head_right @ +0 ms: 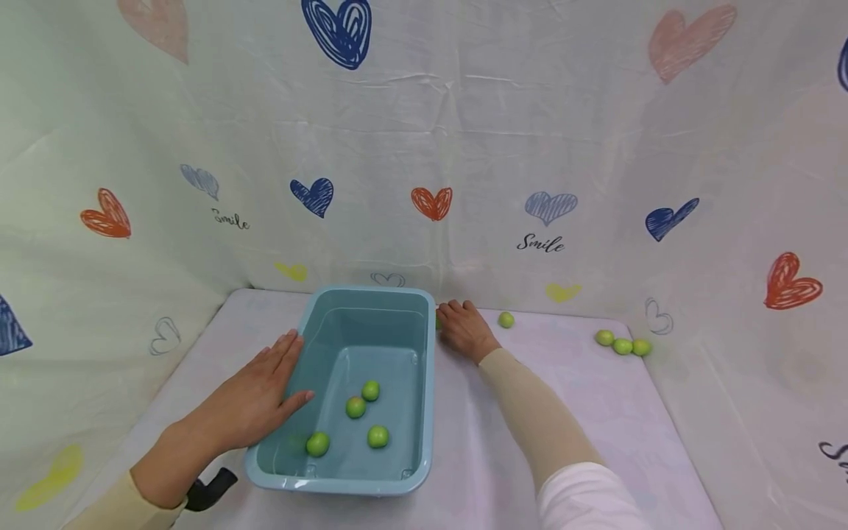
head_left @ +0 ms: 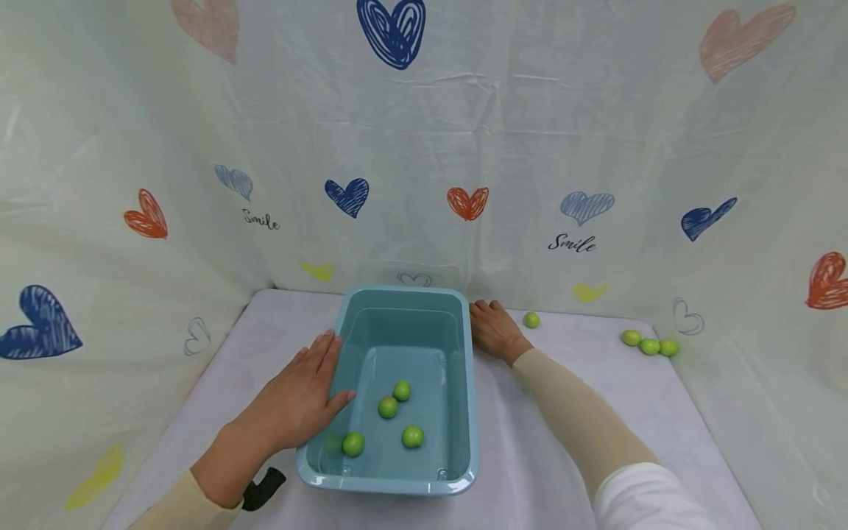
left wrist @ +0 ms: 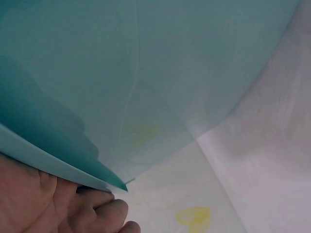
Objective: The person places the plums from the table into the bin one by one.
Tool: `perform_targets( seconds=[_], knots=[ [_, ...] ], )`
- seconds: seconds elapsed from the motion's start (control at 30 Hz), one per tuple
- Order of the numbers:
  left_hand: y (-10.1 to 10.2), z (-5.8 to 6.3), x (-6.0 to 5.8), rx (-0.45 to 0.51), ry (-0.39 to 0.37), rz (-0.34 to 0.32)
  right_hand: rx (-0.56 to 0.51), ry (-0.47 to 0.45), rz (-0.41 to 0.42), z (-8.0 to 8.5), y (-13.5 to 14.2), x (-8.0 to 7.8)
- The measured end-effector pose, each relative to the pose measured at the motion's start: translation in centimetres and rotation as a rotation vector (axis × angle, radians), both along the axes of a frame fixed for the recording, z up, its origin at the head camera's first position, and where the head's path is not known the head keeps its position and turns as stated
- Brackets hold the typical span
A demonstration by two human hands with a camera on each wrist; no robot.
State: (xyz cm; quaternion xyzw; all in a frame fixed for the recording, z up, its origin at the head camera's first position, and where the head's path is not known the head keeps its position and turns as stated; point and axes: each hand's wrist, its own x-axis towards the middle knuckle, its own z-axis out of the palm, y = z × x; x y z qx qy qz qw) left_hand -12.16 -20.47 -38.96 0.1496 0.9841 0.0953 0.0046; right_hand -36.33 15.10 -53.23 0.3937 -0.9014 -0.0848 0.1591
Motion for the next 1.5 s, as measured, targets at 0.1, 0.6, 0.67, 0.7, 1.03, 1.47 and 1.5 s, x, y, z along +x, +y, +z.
perform_targets(
  seconds=[0.1,0.6,0.67,0.7,1.03,1.47,1.5],
  knots=[
    [0.0,-0.1,-0.1,-0.003,-0.006,-0.001,-0.020,-0.022,-0.004,0.0,-0.5,0.1],
    [0.1,-0.1,-0.1,-0.004,-0.022,0.008,-0.123,-0.067,-0.143,-0.3,-2.0,0.0],
    [0.2,-0.1,-0.1,-0.003,-0.019,0.005,-0.101,-0.055,-0.147,-0.2,-1.8,0.1],
    [0.2,-0.1,-0.1,-0.003,-0.017,0.003,-0.078,-0.041,-0.150,-0.1,-1.6,0.2],
    [0.1,0.2,-0.1,-0.010,-0.018,0.003,0.014,-0.012,-0.206,0.0,0.9,0.4],
    [0.0,0.1,-0.2,-0.005,-0.018,-0.004,0.038,0.040,-0.235,0.9,4.7,2.1],
    [0.0,0.1,-0.2,-0.006,-0.018,-0.004,0.033,0.053,-0.225,1.0,4.9,2.2]
  ],
)
